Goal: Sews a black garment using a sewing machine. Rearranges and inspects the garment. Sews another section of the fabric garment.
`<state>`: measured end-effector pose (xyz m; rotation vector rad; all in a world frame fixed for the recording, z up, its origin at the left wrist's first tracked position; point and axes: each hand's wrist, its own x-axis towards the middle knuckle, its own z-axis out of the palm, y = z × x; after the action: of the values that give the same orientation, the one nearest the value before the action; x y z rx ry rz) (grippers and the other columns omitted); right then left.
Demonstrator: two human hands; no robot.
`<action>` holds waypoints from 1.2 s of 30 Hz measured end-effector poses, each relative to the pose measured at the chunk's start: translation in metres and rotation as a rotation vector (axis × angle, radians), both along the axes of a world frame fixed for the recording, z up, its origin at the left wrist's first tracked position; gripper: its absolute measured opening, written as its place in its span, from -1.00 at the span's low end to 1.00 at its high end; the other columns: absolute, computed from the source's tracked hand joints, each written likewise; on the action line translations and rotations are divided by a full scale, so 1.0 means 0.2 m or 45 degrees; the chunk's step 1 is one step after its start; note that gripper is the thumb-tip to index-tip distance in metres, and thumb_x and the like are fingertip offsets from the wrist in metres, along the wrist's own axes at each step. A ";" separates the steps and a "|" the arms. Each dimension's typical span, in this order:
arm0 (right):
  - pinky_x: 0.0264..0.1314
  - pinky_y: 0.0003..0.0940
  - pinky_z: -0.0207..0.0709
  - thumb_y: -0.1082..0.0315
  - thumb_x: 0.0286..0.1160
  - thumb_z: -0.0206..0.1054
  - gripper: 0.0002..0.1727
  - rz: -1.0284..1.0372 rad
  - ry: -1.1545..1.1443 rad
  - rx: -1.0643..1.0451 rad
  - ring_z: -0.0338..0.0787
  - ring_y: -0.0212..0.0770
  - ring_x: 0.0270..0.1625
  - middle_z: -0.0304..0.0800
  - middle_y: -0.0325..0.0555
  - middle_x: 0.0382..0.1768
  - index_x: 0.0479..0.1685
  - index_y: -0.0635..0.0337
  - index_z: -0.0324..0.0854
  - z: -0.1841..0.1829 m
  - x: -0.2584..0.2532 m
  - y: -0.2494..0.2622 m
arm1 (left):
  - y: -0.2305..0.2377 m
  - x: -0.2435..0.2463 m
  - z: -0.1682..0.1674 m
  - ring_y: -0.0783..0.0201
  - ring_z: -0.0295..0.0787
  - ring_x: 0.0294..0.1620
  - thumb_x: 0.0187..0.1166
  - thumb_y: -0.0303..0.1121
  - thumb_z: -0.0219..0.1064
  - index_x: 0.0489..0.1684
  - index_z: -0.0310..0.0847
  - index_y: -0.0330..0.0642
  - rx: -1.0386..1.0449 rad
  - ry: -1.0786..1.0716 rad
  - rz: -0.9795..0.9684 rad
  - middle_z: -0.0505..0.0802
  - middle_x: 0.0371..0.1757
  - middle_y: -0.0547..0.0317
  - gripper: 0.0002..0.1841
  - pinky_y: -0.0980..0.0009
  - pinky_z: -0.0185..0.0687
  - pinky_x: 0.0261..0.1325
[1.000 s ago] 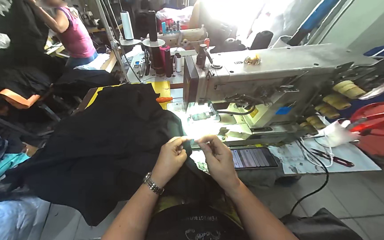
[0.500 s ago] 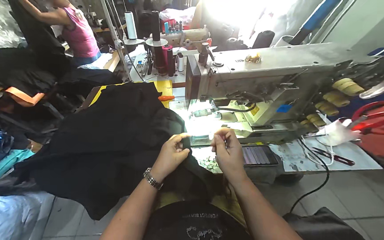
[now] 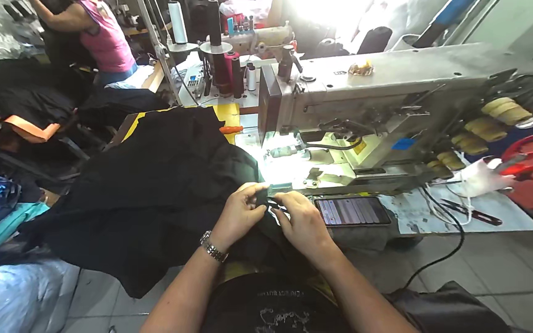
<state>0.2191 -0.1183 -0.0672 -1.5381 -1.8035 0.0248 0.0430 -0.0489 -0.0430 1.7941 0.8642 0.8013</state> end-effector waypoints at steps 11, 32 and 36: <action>0.12 -0.13 0.75 0.31 0.49 0.36 -0.74 -0.017 -0.038 -0.006 0.86 -0.02 0.02 0.87 -0.02 -0.11 0.05 0.17 0.81 -0.01 0.01 0.01 | 0.01 0.01 -0.03 0.47 0.75 -0.12 0.42 -0.48 0.39 0.37 0.72 -0.11 0.099 0.078 0.034 0.77 0.27 0.17 -0.54 0.56 0.73 -0.04; -0.19 -0.33 0.71 0.29 0.52 0.33 -0.62 0.099 0.215 0.092 0.78 -0.27 -0.25 0.81 -0.13 -0.21 0.31 0.01 0.78 -0.03 0.00 0.08 | -0.01 -0.01 -0.01 0.47 0.72 -0.07 0.42 -0.45 0.41 0.57 0.55 -0.17 0.123 0.150 0.028 0.60 0.52 -0.02 -0.40 0.61 0.69 -0.02; -0.25 -0.34 0.69 0.33 0.50 0.32 -0.79 0.048 0.088 0.220 0.79 -0.23 -0.27 0.79 -0.16 -0.33 -0.08 0.01 0.87 -0.07 -0.02 0.11 | -0.04 -0.02 -0.01 0.49 0.67 -0.12 0.39 -0.46 0.43 0.63 0.50 -0.15 0.125 0.158 0.015 0.56 0.56 0.00 -0.34 0.63 0.65 -0.09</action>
<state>0.2155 -0.0957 -0.0811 -1.3656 -1.7330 -0.0578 0.0393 -0.0565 -0.0443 1.9434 0.9300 0.7578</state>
